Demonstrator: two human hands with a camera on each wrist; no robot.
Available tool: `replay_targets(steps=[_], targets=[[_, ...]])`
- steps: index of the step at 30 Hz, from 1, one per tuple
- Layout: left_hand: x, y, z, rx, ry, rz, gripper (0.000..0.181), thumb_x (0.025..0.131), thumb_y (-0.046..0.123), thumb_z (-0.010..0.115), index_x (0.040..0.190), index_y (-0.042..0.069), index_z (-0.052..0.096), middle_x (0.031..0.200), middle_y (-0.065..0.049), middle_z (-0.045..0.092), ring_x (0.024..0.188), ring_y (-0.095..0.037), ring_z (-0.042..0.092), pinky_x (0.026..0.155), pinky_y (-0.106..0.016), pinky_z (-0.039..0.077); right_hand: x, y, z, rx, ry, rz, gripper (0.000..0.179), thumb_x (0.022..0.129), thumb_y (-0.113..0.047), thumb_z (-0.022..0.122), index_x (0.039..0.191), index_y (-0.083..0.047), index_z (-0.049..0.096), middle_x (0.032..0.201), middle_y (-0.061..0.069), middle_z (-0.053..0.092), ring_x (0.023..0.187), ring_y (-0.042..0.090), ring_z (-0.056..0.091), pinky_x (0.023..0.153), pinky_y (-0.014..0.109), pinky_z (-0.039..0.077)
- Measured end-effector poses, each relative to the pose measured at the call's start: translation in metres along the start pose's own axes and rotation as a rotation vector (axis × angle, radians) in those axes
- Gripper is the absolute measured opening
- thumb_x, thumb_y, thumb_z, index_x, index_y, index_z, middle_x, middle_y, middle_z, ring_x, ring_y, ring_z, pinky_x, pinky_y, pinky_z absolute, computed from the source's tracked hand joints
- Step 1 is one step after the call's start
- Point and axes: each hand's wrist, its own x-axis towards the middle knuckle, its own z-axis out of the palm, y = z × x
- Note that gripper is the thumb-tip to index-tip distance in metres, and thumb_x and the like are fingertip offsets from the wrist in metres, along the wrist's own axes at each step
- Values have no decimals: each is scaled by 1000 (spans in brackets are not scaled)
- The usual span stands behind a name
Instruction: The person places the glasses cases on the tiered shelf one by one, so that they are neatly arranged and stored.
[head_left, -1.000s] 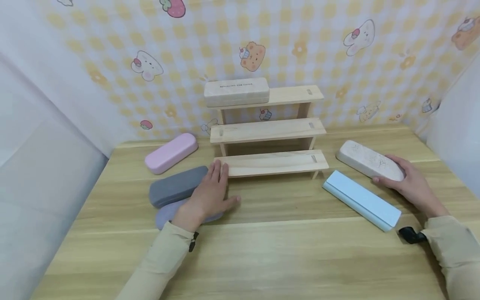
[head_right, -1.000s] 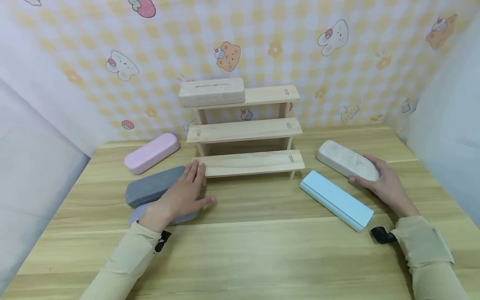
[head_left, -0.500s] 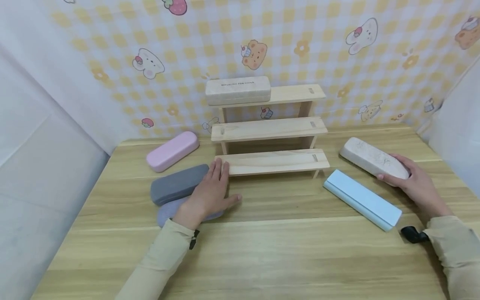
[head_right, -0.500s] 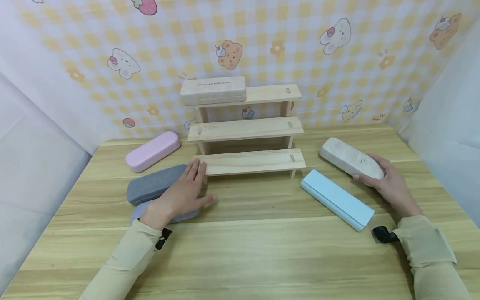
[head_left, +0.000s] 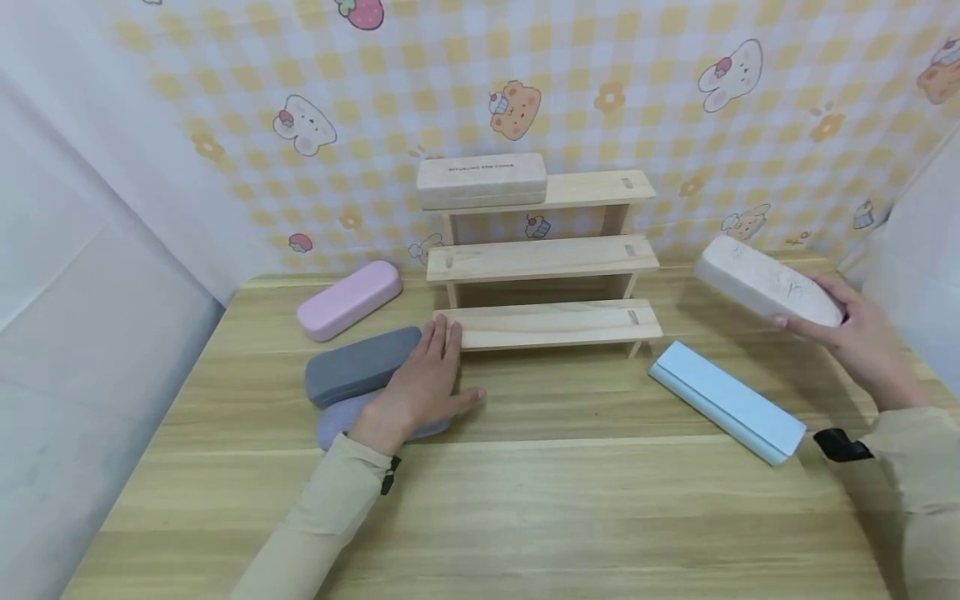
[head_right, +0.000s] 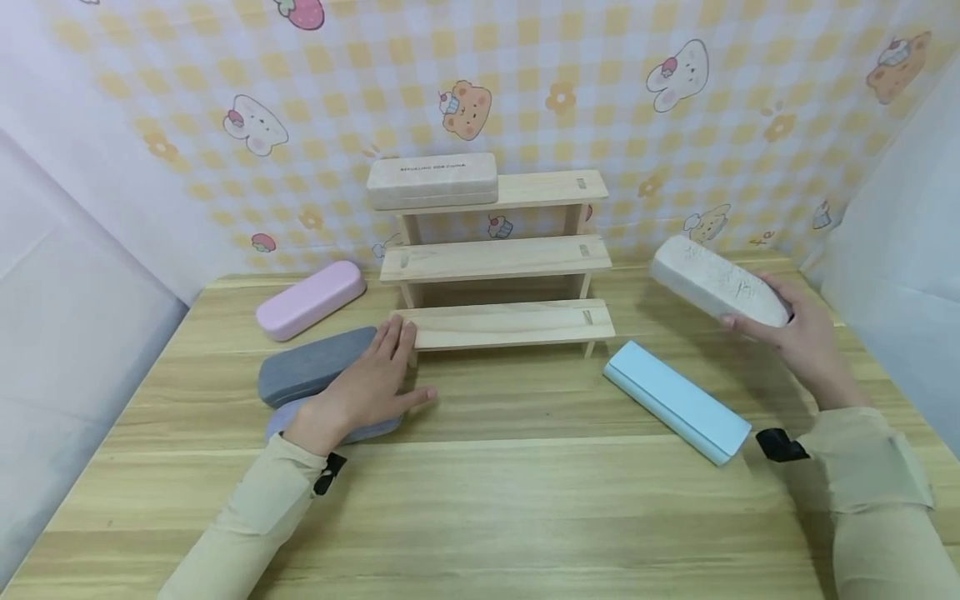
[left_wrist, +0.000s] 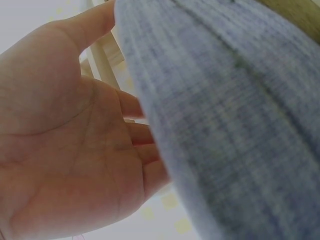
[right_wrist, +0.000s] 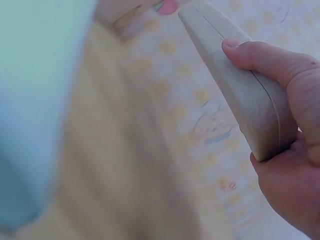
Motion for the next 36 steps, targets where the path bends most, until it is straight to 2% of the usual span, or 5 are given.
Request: replay_targets(steps=[6, 11, 17, 27, 36], targets=[[-1, 0, -1, -9, 4, -3, 97, 88, 53, 55, 146, -6, 4, 149, -27, -5, 138, -37, -4, 110, -44, 11, 16, -30, -13, 12, 12, -24, 71, 84, -19, 71, 144, -28, 36, 139, -2, 38, 106, 7, 40, 69, 5, 30], [-1, -1, 0, -13, 0, -8, 98, 87, 54, 55, 146, -6, 4, 149, -27, -5, 138, -37, -5, 110, -44, 12, 36, -57, -18, 63, -1, -67, 67, 83, -15, 72, 141, -27, 42, 126, -6, 44, 97, 1, 41, 69, 9, 32], [-1, -2, 1, -10, 4, 1, 98, 87, 54, 56, 146, -6, 5, 149, -27, -5, 138, -37, -4, 110, -44, 12, 52, -89, -21, -69, -64, -22, 73, 81, -31, 73, 143, -38, 34, 136, 1, 38, 102, 21, 39, 70, 25, 29], [-1, -1, -1, 11, 28, 13, 98, 87, 53, 57, 145, -8, 8, 149, -29, 0, 138, -39, 0, 110, -45, 15, 76, -127, -8, -40, -179, -56, 75, 81, -33, 73, 144, -36, 33, 141, 4, 38, 110, 21, 39, 72, 23, 32], [-3, 1, 0, 25, 34, 0, 97, 87, 53, 57, 146, -7, 10, 149, -29, 2, 138, -38, 3, 109, -46, 17, 103, -152, 13, -34, -265, -121, 75, 78, -33, 76, 143, -27, 38, 126, 6, 46, 100, 21, 42, 72, 28, 33]])
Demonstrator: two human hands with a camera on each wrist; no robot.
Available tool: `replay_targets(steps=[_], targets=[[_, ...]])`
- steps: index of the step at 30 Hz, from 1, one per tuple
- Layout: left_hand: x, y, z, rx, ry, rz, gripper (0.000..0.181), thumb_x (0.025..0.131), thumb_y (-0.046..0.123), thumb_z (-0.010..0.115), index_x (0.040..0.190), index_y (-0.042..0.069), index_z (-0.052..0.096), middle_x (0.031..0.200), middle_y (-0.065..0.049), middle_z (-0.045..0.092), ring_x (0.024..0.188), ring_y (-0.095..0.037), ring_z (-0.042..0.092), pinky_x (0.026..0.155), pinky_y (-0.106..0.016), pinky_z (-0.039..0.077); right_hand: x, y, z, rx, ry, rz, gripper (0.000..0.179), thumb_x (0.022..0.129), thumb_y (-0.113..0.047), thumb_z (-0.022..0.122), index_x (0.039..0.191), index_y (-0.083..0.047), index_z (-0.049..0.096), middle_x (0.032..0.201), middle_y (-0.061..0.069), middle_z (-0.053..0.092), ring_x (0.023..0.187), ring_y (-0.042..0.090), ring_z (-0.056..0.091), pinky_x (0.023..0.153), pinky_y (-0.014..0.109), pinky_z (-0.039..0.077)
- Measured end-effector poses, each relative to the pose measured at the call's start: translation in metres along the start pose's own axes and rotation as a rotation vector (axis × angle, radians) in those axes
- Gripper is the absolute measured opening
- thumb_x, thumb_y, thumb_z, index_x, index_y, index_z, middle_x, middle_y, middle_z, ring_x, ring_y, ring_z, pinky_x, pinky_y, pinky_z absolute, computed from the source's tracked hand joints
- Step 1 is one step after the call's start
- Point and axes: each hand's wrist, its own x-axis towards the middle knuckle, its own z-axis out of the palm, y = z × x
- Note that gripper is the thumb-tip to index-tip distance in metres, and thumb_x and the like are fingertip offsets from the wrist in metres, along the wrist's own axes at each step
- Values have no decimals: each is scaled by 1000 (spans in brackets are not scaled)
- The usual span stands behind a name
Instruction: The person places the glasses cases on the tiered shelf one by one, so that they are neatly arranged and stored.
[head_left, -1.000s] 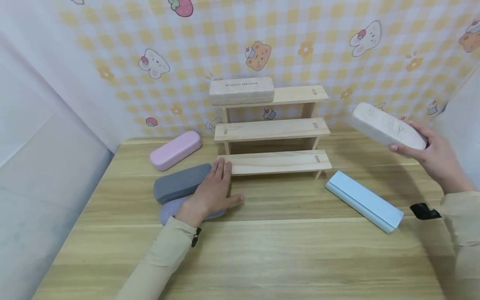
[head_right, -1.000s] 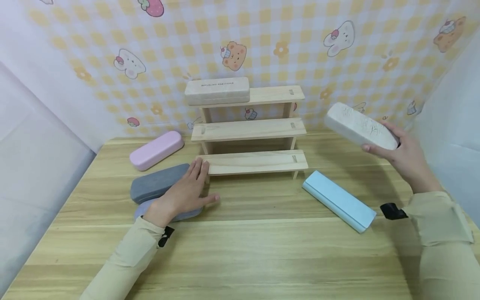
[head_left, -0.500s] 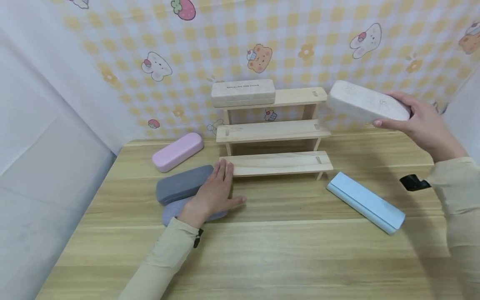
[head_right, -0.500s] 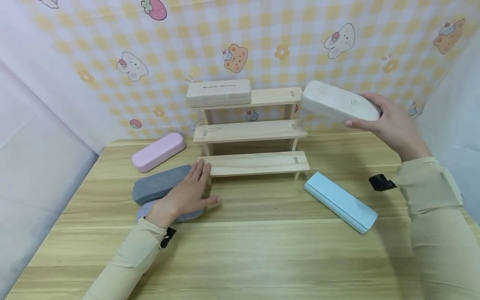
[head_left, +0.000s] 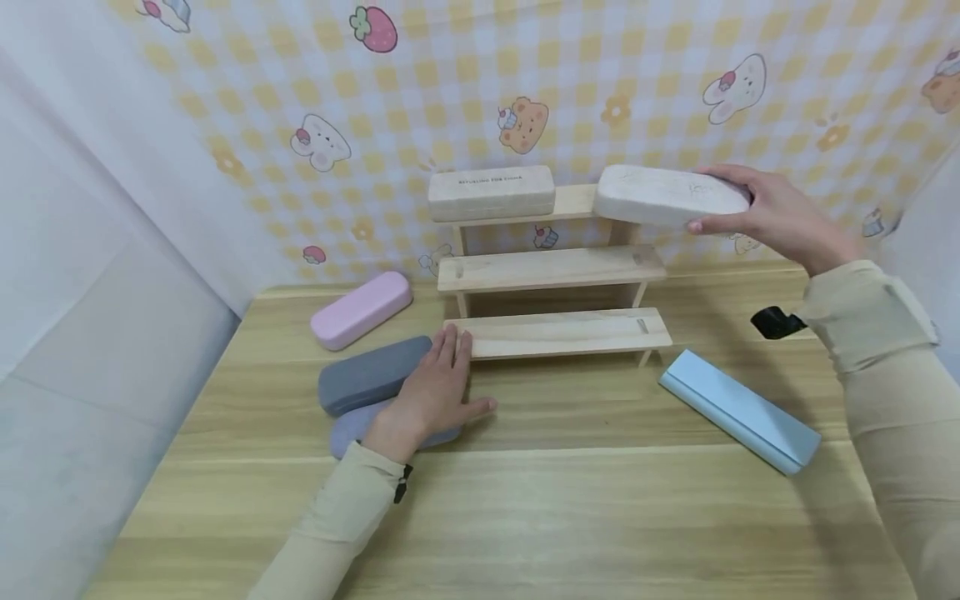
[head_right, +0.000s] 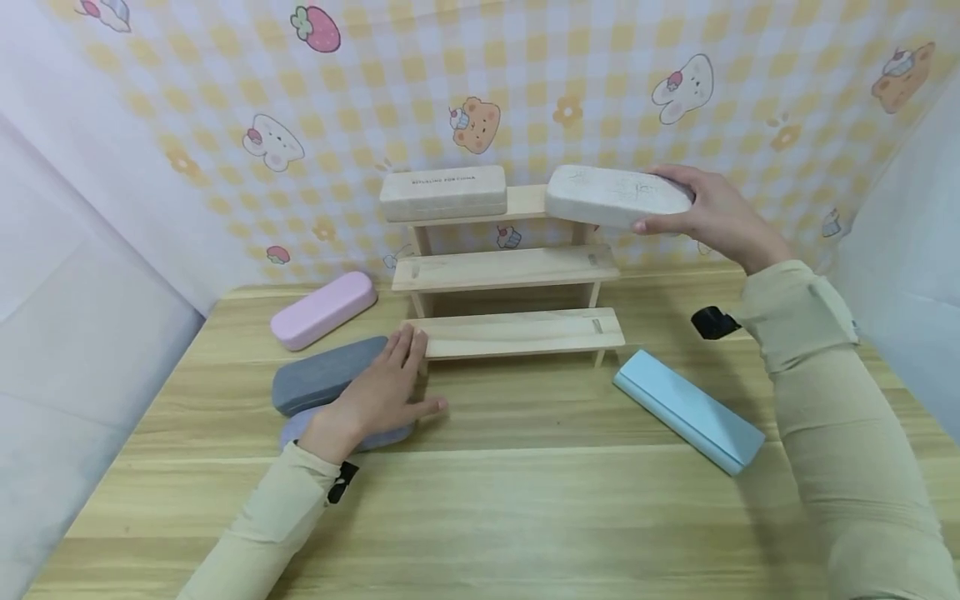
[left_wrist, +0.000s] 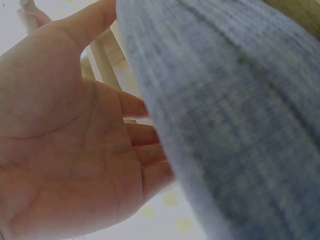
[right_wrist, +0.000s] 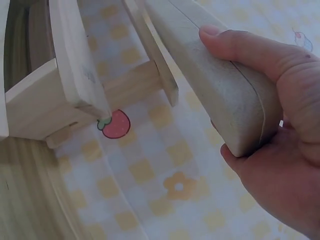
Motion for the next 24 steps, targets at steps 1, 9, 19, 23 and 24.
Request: replay_targets(steps=[1, 9, 19, 23, 24], targets=[[0, 0, 0, 5, -3, -5, 97, 87, 54, 57, 146, -6, 10, 149, -28, 1, 138, -38, 3, 109, -46, 17, 4, -2, 2, -10, -15, -5, 77, 78, -33, 75, 144, -25, 37, 126, 7, 46, 99, 20, 43, 71, 28, 34], [0, 1, 0, 16, -4, -30, 96, 86, 54, 57, 147, -5, 10, 150, -26, 2, 138, -37, 3, 109, -46, 17, 22, -8, 7, 9, -99, -38, 74, 82, -29, 73, 145, -25, 35, 121, 4, 45, 94, 21, 42, 71, 29, 32], [2, 3, 0, 37, 11, -60, 95, 86, 54, 58, 148, -2, 12, 152, -23, 5, 139, -34, 6, 108, -49, 18, 29, -6, 5, 16, -56, 11, 88, 83, -36, 70, 151, -26, 14, 149, 13, 25, 127, 31, 28, 91, 42, 30], [2, 4, 1, 50, 9, -72, 96, 86, 55, 57, 148, -1, 11, 152, -22, 5, 139, -33, 6, 108, -51, 18, 29, -2, 11, 63, -14, 18, 90, 83, -36, 70, 151, -22, 12, 153, 6, 17, 131, 28, 24, 98, 42, 27], [2, 4, 1, 49, 5, -75, 96, 86, 55, 57, 148, -1, 11, 152, -22, 5, 139, -33, 6, 108, -50, 17, 28, 0, 13, 79, 3, 13, 90, 83, -35, 71, 151, -20, 14, 153, 6, 19, 129, 26, 27, 96, 35, 30]])
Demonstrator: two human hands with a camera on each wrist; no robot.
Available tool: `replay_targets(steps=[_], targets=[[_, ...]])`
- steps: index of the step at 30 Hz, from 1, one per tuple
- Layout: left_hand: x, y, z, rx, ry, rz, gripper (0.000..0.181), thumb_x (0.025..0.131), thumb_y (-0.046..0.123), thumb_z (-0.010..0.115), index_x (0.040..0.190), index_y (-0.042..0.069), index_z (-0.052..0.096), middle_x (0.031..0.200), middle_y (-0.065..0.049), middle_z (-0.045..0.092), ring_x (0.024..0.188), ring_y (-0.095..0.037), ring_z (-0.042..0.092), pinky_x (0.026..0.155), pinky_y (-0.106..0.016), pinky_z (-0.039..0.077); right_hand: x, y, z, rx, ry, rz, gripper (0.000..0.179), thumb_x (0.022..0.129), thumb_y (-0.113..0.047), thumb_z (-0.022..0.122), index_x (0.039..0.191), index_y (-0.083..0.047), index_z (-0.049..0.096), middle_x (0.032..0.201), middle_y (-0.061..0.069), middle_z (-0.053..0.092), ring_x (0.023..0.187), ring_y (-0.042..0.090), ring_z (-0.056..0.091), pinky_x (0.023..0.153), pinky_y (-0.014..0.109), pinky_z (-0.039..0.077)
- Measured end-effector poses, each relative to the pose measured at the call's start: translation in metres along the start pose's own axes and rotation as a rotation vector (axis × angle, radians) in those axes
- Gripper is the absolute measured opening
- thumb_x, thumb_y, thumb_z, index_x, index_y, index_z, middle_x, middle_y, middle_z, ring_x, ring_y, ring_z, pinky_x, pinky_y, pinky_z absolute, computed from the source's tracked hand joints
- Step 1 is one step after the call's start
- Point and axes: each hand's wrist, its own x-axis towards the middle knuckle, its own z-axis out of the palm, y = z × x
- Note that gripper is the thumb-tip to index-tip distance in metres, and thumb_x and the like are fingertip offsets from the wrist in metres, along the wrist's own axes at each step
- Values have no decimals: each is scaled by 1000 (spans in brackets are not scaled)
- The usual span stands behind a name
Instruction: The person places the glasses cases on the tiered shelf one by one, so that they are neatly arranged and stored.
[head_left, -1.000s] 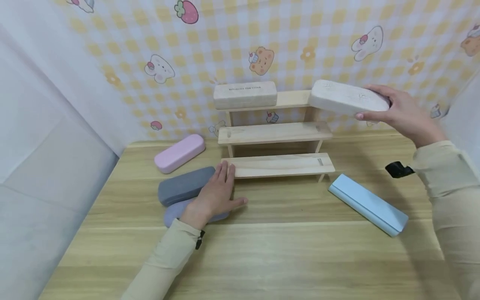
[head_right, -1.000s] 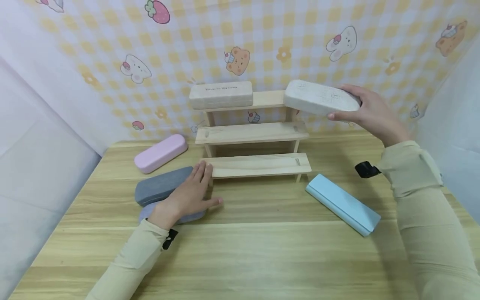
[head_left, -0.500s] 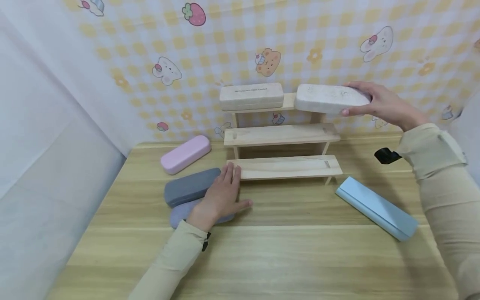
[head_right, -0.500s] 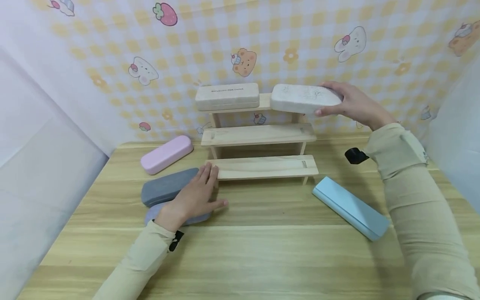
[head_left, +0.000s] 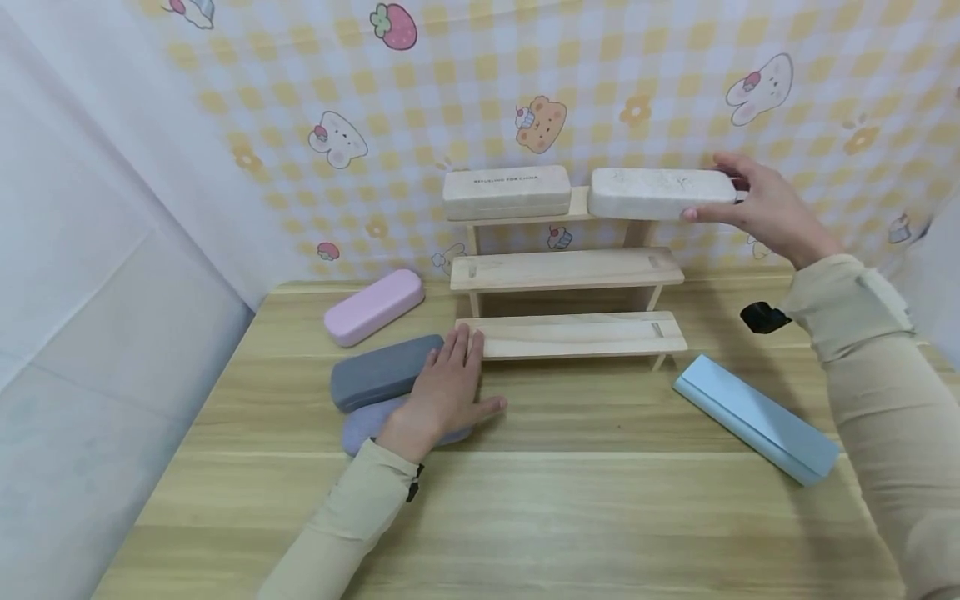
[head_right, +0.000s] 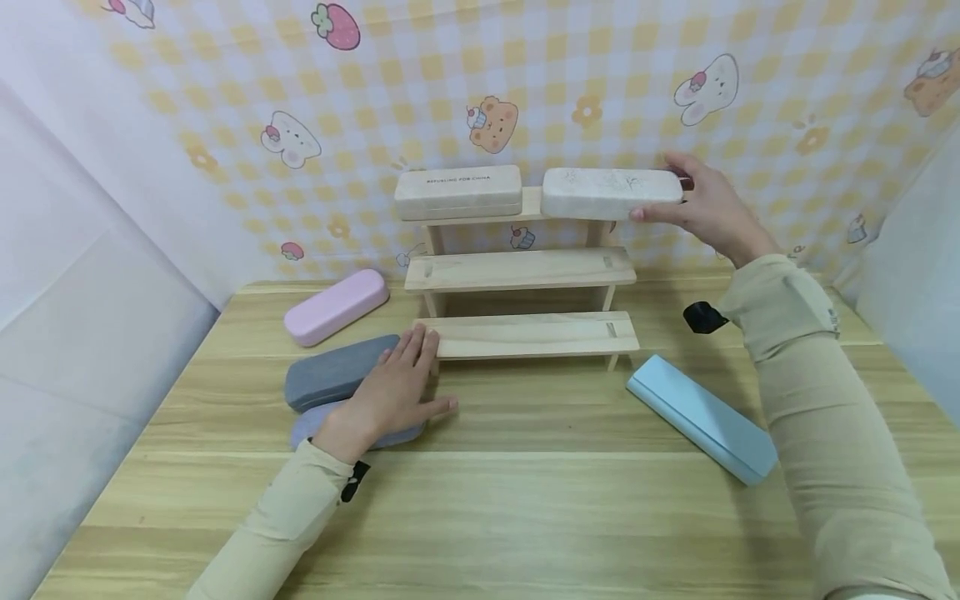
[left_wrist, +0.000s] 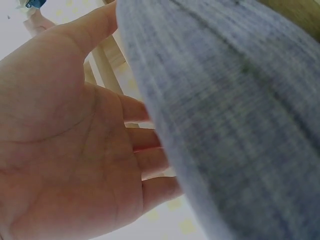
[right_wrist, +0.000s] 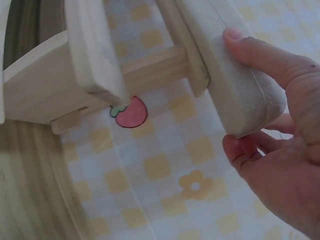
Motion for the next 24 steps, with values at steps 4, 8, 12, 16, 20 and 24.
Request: replay_targets(steps=[4, 8, 12, 16, 20, 24], targets=[[-1, 0, 1, -2, -7, -6, 96, 86, 55, 57, 148, -1, 10, 152, -22, 4, 139, -33, 5, 108, -49, 17, -2, 5, 8, 95, 67, -18, 86, 82, -27, 72, 149, -14, 20, 145, 8, 33, 119, 18, 37, 79, 12, 36], [-1, -1, 2, -3, -8, -7, 96, 86, 55, 57, 148, -1, 10, 152, -22, 3, 139, -34, 5, 109, -48, 16, -2, 7, 18, 239, 163, -60, 76, 80, -16, 74, 144, -9, 34, 130, 2, 45, 113, 13, 43, 79, 10, 38], [0, -1, 2, -6, -3, -2, 96, 86, 55, 57, 148, -1, 9, 152, -23, 3, 139, -34, 4, 109, -48, 16, -2, 6, 28, 329, 237, -102, 67, 78, -9, 75, 136, -7, 43, 122, -2, 49, 107, 10, 44, 83, 12, 36], [1, -1, 3, -7, -5, 1, 97, 86, 55, 57, 148, -2, 9, 152, -23, 2, 139, -34, 3, 109, -48, 16, -1, 2, 33, 359, 269, -110, 66, 78, -8, 75, 135, -5, 44, 121, -1, 49, 106, 11, 46, 83, 12, 38], [1, 0, 3, -2, -16, -3, 97, 86, 56, 56, 148, -1, 8, 152, -22, 1, 139, -33, 2, 109, -47, 16, 1, 0, 38, 360, 284, -106, 67, 78, -10, 76, 136, -6, 44, 121, -1, 50, 105, 11, 47, 79, 11, 39], [1, 0, 2, -6, -20, -2, 96, 87, 55, 56, 148, -1, 7, 152, -22, 0, 139, -34, 2, 109, -47, 16, 2, 0, 41, 364, 296, -115, 63, 78, -11, 76, 134, -8, 47, 119, -1, 51, 101, 10, 48, 76, 11, 39]])
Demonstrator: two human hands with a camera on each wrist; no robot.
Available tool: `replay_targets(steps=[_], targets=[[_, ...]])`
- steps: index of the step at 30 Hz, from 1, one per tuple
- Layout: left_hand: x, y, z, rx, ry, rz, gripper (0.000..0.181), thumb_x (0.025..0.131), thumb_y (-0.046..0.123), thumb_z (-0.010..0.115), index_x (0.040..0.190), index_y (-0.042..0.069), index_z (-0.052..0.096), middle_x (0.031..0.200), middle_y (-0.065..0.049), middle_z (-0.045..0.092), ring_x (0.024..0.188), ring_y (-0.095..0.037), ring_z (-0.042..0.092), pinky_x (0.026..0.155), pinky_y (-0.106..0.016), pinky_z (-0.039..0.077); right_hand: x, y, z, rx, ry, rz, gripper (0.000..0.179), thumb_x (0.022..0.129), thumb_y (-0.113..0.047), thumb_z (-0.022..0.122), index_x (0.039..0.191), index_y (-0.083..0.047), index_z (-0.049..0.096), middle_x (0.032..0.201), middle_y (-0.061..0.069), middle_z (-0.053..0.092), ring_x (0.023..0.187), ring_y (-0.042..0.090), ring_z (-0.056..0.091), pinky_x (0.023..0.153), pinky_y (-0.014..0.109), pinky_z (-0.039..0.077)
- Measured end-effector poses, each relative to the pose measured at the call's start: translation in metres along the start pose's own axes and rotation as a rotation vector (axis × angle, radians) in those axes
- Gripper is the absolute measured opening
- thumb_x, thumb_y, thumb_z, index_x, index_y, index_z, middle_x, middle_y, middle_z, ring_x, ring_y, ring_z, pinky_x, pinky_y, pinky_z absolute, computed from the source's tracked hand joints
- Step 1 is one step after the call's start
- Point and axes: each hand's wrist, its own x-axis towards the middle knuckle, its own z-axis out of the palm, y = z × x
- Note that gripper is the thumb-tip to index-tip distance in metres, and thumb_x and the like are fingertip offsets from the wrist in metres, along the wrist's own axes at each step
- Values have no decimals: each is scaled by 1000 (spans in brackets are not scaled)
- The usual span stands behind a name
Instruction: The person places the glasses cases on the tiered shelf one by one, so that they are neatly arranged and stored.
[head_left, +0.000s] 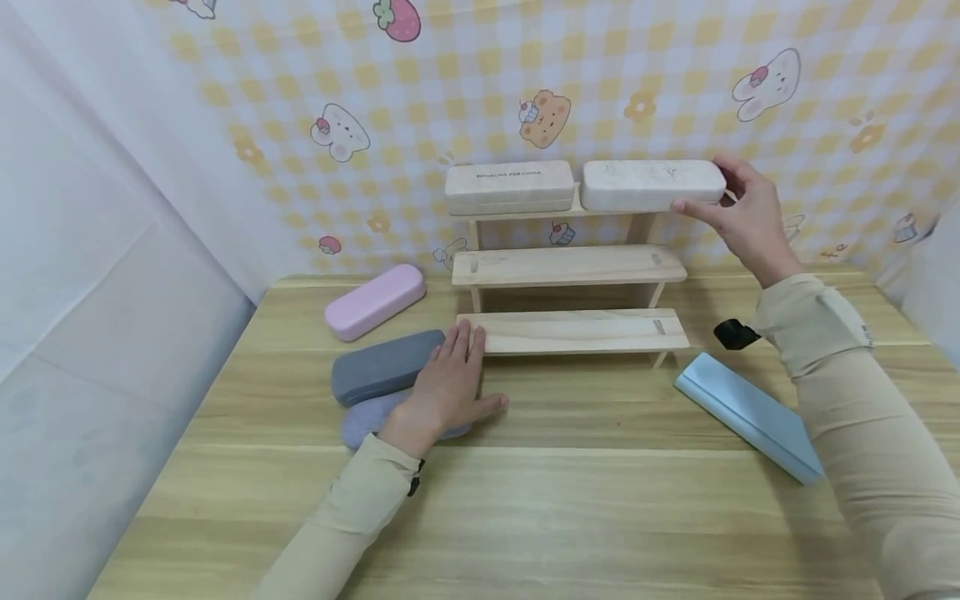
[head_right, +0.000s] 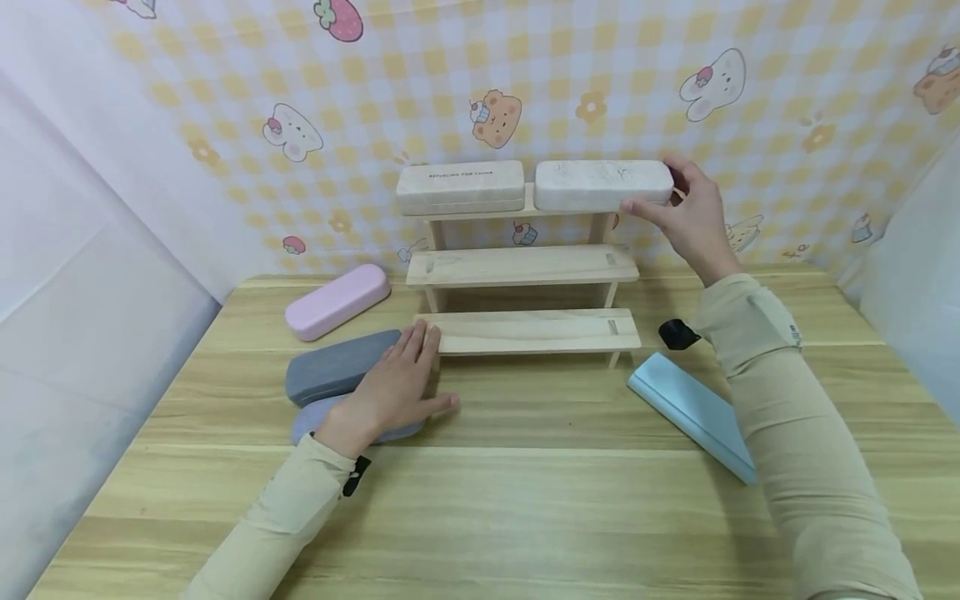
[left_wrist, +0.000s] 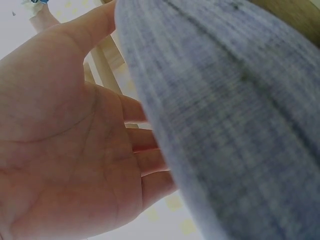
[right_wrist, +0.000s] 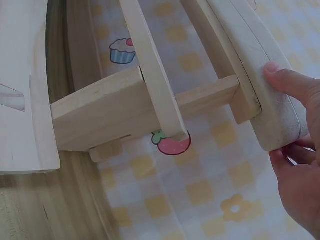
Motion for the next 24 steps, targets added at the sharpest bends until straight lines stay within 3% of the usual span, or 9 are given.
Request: replay_targets(steps=[14, 24], targets=[[0, 1, -1, 5, 0, -4, 96, 87, 55, 56, 148, -2, 7, 152, -23, 1, 139, -34, 2, 109, -46, 17, 3, 0, 16, -6, 62, -53, 62, 77, -11, 76, 131, -3, 47, 118, 0, 51, 102, 9, 46, 82, 13, 37], [0, 1, -1, 7, 12, 7, 96, 86, 55, 56, 147, -2, 8, 151, -24, 2, 139, -35, 3, 108, -47, 19, 1, -4, 19, 43, 69, -58, 68, 79, -6, 73, 137, 0, 37, 130, 8, 44, 116, 15, 43, 95, 16, 35]])
